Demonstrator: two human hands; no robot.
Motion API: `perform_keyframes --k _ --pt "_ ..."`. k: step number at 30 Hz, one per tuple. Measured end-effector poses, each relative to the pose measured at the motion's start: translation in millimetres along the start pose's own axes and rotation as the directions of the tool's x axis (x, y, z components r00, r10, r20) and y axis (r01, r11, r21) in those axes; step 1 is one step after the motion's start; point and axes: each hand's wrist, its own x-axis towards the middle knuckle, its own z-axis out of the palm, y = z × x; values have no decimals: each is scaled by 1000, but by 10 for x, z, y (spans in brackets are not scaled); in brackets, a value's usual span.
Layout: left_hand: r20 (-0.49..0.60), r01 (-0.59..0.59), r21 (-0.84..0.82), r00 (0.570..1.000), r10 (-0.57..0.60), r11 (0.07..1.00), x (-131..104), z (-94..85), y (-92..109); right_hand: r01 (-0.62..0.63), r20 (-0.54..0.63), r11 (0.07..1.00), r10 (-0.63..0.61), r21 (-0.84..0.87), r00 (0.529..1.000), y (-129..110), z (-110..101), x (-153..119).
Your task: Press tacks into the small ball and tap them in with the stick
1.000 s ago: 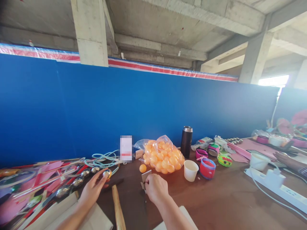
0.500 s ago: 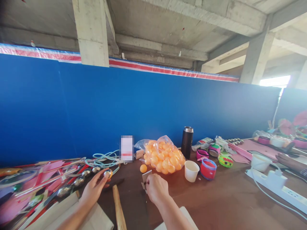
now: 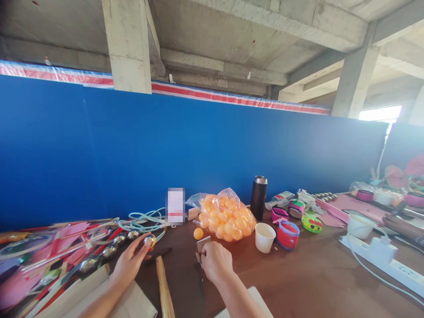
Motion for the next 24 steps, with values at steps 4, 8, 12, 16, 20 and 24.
perform_keyframes --k 4,8,12,16,20,24 --pt "4 12 5 1000 -12 1000 1 -4 0 -25 1 992 25 121 1000 8 -18 1" --pt "-5 17 8 1000 -17 1000 9 3 -14 -68 50 935 53 347 997 51 -41 57" --pt "-19 17 20 1000 -17 1000 10 14 -16 -173 180 753 74 634 981 78 -67 132" --pt "-30 -5 27 1000 5 1000 10 14 -21 -324 340 471 53 821 939 92 -107 145" --pt "-32 -5 24 999 6 1000 8 9 -22 -409 420 215 -7 887 908 100 -140 132" --pt "-21 1 29 1000 0 1000 -13 7 21 -439 440 31 -51 898 897 88 -147 129"
